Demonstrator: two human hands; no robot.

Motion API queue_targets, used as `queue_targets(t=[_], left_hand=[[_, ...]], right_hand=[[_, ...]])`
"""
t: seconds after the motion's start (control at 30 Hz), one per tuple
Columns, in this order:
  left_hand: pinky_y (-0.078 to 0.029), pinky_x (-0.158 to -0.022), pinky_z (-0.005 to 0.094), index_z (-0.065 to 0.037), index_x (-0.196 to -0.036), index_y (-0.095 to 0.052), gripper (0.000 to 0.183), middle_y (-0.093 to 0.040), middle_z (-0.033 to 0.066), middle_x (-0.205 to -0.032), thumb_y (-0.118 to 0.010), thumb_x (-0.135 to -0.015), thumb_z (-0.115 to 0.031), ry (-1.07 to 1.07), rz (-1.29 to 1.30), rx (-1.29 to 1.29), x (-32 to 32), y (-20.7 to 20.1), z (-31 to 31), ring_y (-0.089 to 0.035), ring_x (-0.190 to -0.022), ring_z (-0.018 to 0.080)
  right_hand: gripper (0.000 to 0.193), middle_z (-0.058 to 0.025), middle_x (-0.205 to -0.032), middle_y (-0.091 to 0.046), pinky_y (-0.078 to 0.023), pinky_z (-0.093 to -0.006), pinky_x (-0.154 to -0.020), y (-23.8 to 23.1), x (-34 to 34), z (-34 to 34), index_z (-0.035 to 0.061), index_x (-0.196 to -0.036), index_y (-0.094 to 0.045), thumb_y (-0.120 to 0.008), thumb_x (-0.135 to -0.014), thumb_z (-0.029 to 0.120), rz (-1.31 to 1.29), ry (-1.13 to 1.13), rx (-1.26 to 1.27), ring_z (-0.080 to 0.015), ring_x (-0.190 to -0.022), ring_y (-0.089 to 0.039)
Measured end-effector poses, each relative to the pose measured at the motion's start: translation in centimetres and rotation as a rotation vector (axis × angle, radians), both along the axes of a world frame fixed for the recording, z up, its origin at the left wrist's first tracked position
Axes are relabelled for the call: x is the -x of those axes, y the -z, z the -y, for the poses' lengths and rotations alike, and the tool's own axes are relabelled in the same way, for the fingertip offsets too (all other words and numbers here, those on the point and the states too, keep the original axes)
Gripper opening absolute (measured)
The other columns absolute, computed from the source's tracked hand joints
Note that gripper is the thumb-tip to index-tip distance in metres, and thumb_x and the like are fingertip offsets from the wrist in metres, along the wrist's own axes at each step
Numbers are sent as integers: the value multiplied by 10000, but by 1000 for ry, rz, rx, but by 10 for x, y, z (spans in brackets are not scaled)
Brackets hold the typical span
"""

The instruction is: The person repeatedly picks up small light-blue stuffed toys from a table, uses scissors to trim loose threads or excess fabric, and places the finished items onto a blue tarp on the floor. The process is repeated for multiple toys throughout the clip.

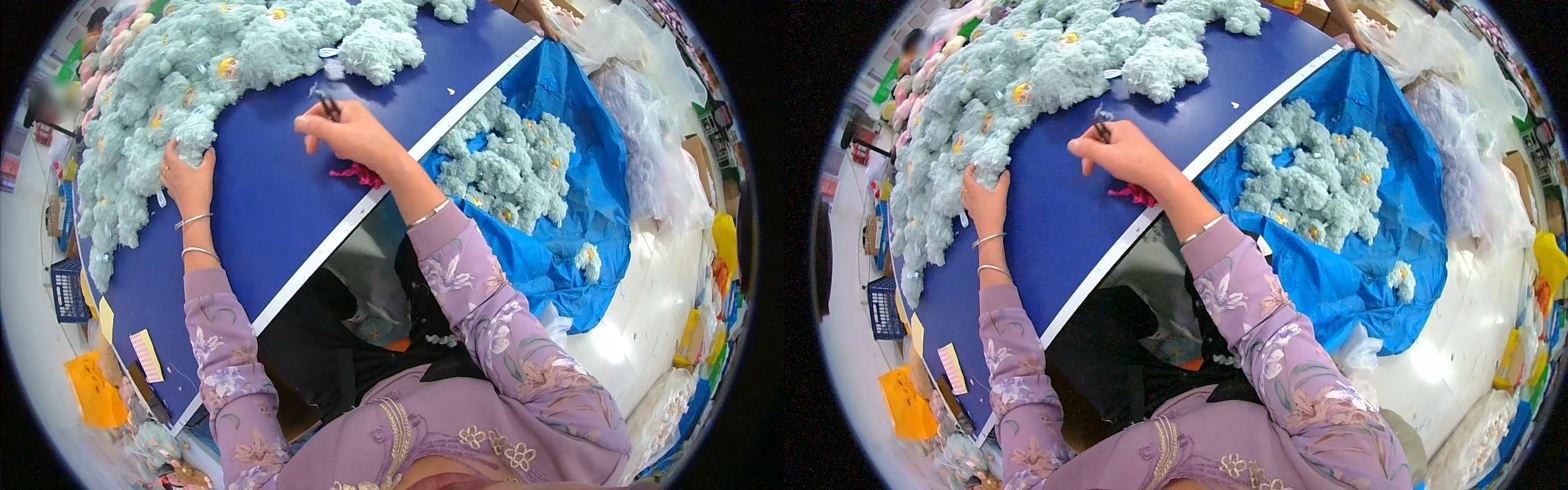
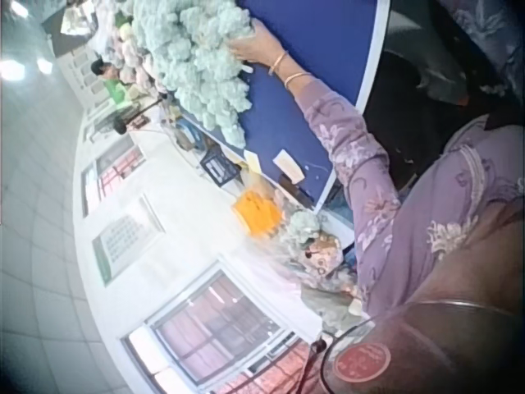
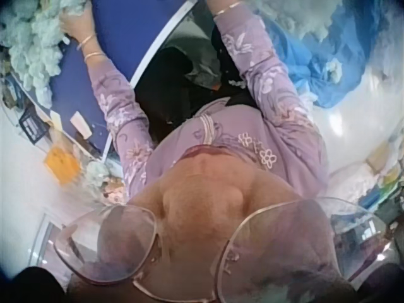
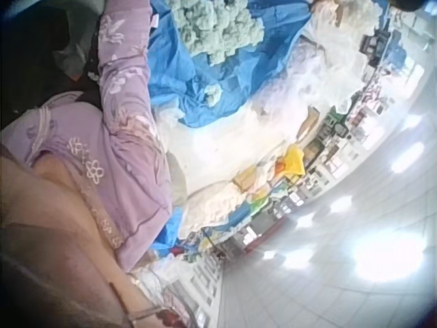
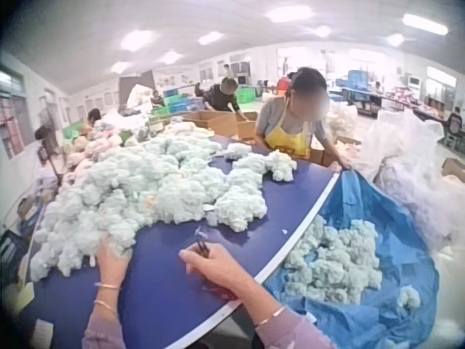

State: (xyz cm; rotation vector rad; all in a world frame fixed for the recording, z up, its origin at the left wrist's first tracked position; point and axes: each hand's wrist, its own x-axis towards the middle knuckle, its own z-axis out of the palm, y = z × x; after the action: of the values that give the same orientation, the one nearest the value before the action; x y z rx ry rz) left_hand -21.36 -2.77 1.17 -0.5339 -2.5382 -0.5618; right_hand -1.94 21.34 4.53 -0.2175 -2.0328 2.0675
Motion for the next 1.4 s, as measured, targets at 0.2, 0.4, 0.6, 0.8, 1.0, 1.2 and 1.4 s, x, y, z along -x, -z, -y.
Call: queue_targets(t=[0.2,0.4,0.6,0.8,1.0,1.2,1.4], left_hand=[[-308,-1057,459,-66,-1297,-457,708,-445,238,-1325,-746,-740,-395,0,-356,79,-3,-11,-26,-399,-1250,410],[-420,-941,396,5,-1244,-478,543,-567,156,-1154,-706,-782,-167,197,-3,-305,-11,-8,-27,-548,-1078,298],[-523,-772,301,18,-1196,-535,358,-601,102,-1102,-555,-898,-180,565,724,-1179,-87,-10,-41,-622,-940,163],[-497,-803,272,11,-1242,-508,402,-587,77,-1126,-607,-916,-202,596,972,-1182,-129,-17,-54,-597,-953,136],[-489,-830,279,-29,-1249,-498,408,-574,62,-1139,-650,-878,-102,762,1070,-1155,-126,-17,-66,-586,-986,130],[-501,-875,323,-28,-1279,-485,409,-572,82,-1203,-623,-910,-141,749,893,-1004,-121,-10,-39,-596,-1055,181],[-511,-765,284,0,-1273,-506,414,-600,66,-1134,-620,-916,-178,614,968,-1036,-98,4,-35,-611,-932,138]], right_hand=[[284,-62,-678,-650,-464,-270,-602,7,5,11,-6,-806,-652,-680,-814,276,-34,-33,-40,-107,-637,-598],[350,-91,-754,-663,-487,-287,-653,14,10,9,-25,-871,-647,-702,-796,312,-65,0,6,-142,-704,-621],[567,-154,-1019,-644,-475,-336,-813,22,14,15,-39,-1104,-602,-740,-772,400,-153,107,-197,-204,-925,-602],[541,-137,-950,-667,-492,-313,-767,9,2,28,-73,-1074,-609,-723,-799,379,-92,-36,-170,-158,-852,-607],[379,-130,-848,-672,-501,-330,-693,30,16,24,-69,-1017,-609,-659,-837,261,-277,136,-6,-151,-769,-611],[336,-197,-797,-621,-489,-372,-668,34,13,37,-52,-960,-591,-636,-807,244,-389,257,-241,-213,-732,-599],[382,-242,-818,-643,-487,-386,-679,24,1,27,-65,-933,-607,-683,-738,254,-479,248,-88,-299,-774,-645]])
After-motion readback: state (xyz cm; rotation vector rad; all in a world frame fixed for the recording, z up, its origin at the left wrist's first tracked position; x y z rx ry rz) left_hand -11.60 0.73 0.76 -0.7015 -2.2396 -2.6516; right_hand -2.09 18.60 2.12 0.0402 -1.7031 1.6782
